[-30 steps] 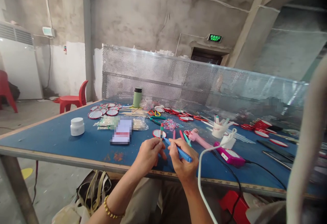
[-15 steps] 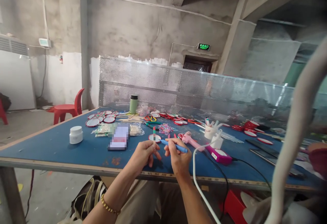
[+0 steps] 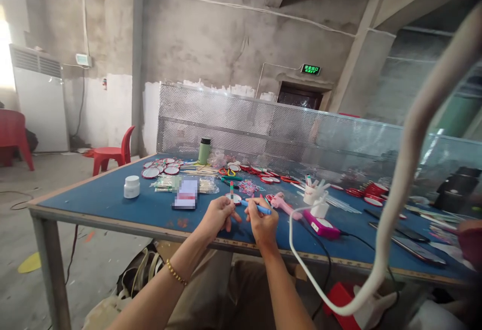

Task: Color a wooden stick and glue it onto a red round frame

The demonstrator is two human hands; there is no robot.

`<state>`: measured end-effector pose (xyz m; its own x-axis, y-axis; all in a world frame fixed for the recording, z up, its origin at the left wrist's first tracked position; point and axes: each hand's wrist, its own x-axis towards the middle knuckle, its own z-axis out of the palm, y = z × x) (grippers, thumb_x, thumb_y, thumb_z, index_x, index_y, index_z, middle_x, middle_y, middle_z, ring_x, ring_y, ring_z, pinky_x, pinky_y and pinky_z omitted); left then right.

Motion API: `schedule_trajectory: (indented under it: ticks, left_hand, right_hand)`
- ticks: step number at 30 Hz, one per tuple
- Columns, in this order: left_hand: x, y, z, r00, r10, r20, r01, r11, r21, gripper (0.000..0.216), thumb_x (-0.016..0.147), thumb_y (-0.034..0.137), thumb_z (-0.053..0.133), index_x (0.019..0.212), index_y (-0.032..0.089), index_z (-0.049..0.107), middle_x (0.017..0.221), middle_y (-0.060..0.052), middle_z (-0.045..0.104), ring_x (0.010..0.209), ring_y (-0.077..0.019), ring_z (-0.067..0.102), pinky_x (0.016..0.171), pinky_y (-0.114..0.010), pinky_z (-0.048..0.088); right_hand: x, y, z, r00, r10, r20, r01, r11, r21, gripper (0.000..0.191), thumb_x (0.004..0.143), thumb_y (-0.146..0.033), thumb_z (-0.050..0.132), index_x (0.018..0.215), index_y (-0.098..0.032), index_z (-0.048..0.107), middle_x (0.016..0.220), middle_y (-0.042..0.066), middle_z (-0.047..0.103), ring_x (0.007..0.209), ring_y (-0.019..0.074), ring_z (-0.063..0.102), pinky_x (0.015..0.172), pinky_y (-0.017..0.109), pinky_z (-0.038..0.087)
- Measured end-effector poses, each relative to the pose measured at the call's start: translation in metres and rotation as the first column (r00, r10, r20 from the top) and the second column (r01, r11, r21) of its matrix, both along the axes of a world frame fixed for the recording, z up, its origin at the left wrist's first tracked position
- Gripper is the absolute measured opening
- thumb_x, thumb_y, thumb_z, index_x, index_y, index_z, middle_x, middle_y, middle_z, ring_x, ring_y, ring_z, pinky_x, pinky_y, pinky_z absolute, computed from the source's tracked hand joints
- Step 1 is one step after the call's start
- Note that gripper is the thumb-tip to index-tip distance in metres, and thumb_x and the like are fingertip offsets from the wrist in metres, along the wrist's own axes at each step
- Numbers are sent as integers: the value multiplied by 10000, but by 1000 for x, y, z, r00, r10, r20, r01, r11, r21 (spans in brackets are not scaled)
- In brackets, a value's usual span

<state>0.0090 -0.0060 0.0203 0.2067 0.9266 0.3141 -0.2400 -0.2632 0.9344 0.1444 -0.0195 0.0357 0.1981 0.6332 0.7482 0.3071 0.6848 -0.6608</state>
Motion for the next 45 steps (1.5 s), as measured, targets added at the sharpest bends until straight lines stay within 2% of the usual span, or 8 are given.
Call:
schedule_trajectory:
  ticks: [8, 15, 23, 34, 38, 41, 43, 45]
  left_hand:
    - [1, 1, 0, 1000, -8, 2, 8, 1000, -11, 335, 790, 479, 622, 827, 172, 491, 657, -53, 732, 310, -57, 455, 326, -174, 218]
    - [2, 4, -1, 1000, -4, -17, 4, 1000, -16, 266, 789, 415, 592, 821, 171, 490, 658, -64, 735, 318, -64, 478, 322, -167, 256]
    - [2, -1, -4, 998, 29, -63, -30, 999, -20, 235, 803, 391, 577, 821, 176, 484, 685, -68, 742, 329, -72, 507, 326, -166, 277]
    - [-1, -17, 0, 990, 40, -132, -49, 997, -63, 330, 831, 498, 588, 826, 184, 486, 710, -62, 745, 332, -70, 498, 329, -164, 269]
    - [-4, -29, 2, 984, 25, -174, -43, 994, -97, 342, 858, 515, 560, 831, 183, 484, 741, -65, 749, 355, -72, 514, 353, -166, 290]
    - [-6, -40, 0, 978, 31, -208, -56, 992, -113, 351, 892, 523, 546, 829, 185, 480, 786, -71, 757, 403, -83, 544, 388, -177, 318]
    - [-6, -47, -1, 972, 54, -228, -84, 989, -125, 353, 920, 523, 532, 828, 187, 479, 735, -50, 741, 415, -86, 540, 408, -182, 317]
    - [-6, -54, -3, 968, 43, -246, -82, 985, -150, 370, 925, 546, 526, 841, 187, 492, 703, -42, 732, 407, -87, 519, 419, -194, 315]
  right_hand:
    - [2, 4, 1, 1000, 5, 25, -5, 1000, -4, 321, 861, -423, 573, 634, -198, 557, 527, -27, 558, 419, 112, 515, 447, 228, 428]
    - [4, 8, -3, 1000, 14, 25, -14, 1000, -6, 306, 863, -436, 594, 706, -177, 634, 541, -25, 570, 417, 110, 512, 449, 231, 440]
    - [11, -7, -6, 998, 43, -36, -46, 996, -71, 372, 892, -500, 605, 975, -167, 747, 676, 6, 617, 492, 109, 538, 470, 229, 463]
    - [50, -36, -25, 936, 194, 295, -148, 974, -172, 277, 953, -395, 570, 1099, -201, 703, 850, 38, 635, 724, 158, 615, 670, 266, 550]
    - [71, -53, -25, 931, 212, 296, -129, 952, -278, 331, 954, -374, 578, 1257, -253, 633, 1079, 66, 673, 911, 184, 670, 817, 290, 575]
    - [93, -61, -20, 952, 161, 261, -73, 946, -317, 332, 1000, -381, 495, 1275, -252, 630, 1056, 70, 698, 764, 150, 679, 695, 255, 588]
    - [105, -61, -13, 957, 39, 288, 42, 962, -271, 311, 1004, -375, 476, 1207, -234, 665, 889, 46, 709, 556, 116, 594, 508, 217, 524]
    - [110, -55, -4, 921, -37, 389, 135, 965, -226, 276, 991, -345, 488, 1144, -223, 683, 759, 18, 690, 472, 112, 529, 434, 220, 460]
